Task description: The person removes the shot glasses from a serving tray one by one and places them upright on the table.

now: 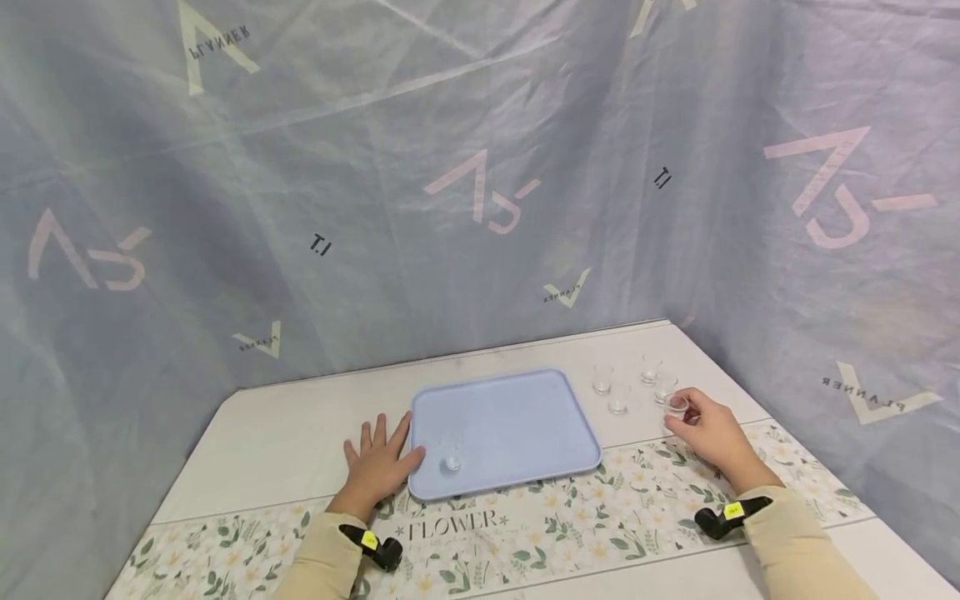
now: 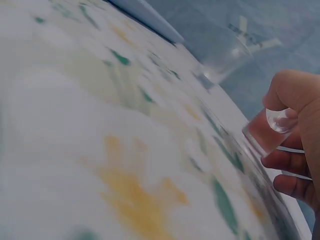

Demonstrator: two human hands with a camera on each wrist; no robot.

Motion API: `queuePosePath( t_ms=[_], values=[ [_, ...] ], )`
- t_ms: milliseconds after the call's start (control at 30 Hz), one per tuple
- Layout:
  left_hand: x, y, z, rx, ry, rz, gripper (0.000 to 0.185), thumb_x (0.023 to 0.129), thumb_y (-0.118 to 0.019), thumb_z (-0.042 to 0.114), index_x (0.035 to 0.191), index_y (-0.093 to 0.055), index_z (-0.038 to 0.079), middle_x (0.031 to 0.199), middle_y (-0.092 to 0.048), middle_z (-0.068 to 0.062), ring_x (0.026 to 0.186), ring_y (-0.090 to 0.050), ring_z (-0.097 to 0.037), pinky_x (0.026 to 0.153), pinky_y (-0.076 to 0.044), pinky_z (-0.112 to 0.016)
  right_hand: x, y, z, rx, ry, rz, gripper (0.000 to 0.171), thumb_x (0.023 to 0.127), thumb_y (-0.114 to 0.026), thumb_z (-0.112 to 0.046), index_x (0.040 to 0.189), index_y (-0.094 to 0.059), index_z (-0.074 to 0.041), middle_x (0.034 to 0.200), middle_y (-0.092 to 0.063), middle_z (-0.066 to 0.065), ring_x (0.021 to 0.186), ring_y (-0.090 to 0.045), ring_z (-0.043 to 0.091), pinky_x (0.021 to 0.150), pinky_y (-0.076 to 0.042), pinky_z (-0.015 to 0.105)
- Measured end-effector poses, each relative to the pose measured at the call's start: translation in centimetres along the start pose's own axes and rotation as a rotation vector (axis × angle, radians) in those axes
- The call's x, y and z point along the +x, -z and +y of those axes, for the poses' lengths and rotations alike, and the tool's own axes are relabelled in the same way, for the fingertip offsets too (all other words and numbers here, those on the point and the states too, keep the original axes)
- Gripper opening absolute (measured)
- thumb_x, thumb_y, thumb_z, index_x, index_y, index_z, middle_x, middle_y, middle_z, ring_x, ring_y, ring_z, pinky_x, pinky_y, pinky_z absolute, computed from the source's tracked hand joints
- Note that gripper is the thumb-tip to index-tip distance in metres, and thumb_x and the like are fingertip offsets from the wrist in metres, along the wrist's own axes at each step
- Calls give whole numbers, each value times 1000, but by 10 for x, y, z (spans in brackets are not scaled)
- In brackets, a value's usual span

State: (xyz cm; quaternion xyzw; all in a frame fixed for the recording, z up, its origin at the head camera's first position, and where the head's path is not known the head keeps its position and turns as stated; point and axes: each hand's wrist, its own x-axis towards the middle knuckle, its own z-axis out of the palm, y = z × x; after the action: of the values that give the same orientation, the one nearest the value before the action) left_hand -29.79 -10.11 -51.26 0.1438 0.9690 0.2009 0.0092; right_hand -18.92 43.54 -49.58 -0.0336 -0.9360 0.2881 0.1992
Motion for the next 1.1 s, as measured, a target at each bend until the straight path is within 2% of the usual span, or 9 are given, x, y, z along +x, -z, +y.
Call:
queuePosePath(
  t_ms=[200,467,567,667,733,833,900,967,1100],
  values=[
    [4,1,2,6,4,-12,79,99,-48,61,163,-23,23,166,-7,-26,151,3,-52,110,8,-77,0,12,12,-34,-84,1,29,93,-69,-24,114,-60,-5,87,-61,8,77,-55,22,65,-44,36],
    [8,1,1,11,-4,-12,78,99,-47,61,163,-23,23,166,-7,-27,151,3,-52,109,7,-77,5,15,21,-32,-141,-66,37,95,-68,-29,117,-55,-3,94,-61,14,83,-56,26,68,-44,38],
    [9,1,1,9,-5,-9,78,99,-48,60,163,-24,23,166,-8,-27,151,2,-53,109,6,-77,6,18,16,-41,-143,-102,51,95,-67,-34,127,-49,2,106,-61,23,92,-59,35,74,-48,45],
    [9,-1,-1,10,-3,-12,79,99,-47,61,163,-23,23,166,-8,-26,151,2,-52,109,7,-77,9,26,2,-64,-140,-85,71,98,-63,-44,142,-38,6,125,-54,33,109,-55,49,85,-46,60],
    [10,-2,-3,14,-4,-13,79,99,-47,61,163,-23,23,166,-8,-26,151,1,-52,109,7,-77,13,31,-11,-98,-121,-3,78,98,-61,-46,146,-34,9,132,-50,35,115,-50,54,89,-40,66],
    [11,-2,-6,10,-9,-14,79,99,-47,61,163,-22,23,166,-7,-26,151,2,-52,109,7,-77,24,31,-36,-150,-55,183,69,96,-63,-40,141,-43,8,128,-54,33,112,-50,55,90,-36,68],
    [11,-1,-7,7,-14,-15,79,99,-47,61,163,-22,23,166,-6,-27,150,3,-53,109,8,-77,35,27,-56,-160,-3,265,61,94,-65,-33,136,-49,9,123,-57,32,109,-51,55,90,-35,68],
    [13,0,-8,5,-11,-23,79,99,-47,61,164,-20,23,167,-4,-26,151,5,-52,109,9,-77,46,16,-77,-148,59,294,55,93,-66,-27,132,-52,8,120,-59,31,109,-52,53,91,-36,66],
    [16,-2,-11,12,-6,-31,80,99,-46,62,164,-19,24,167,-2,-25,151,6,-52,109,10,-76,62,-23,-118,-74,178,245,46,90,-69,-22,126,-58,6,116,-63,27,109,-56,48,96,-41,60]
  ],
)
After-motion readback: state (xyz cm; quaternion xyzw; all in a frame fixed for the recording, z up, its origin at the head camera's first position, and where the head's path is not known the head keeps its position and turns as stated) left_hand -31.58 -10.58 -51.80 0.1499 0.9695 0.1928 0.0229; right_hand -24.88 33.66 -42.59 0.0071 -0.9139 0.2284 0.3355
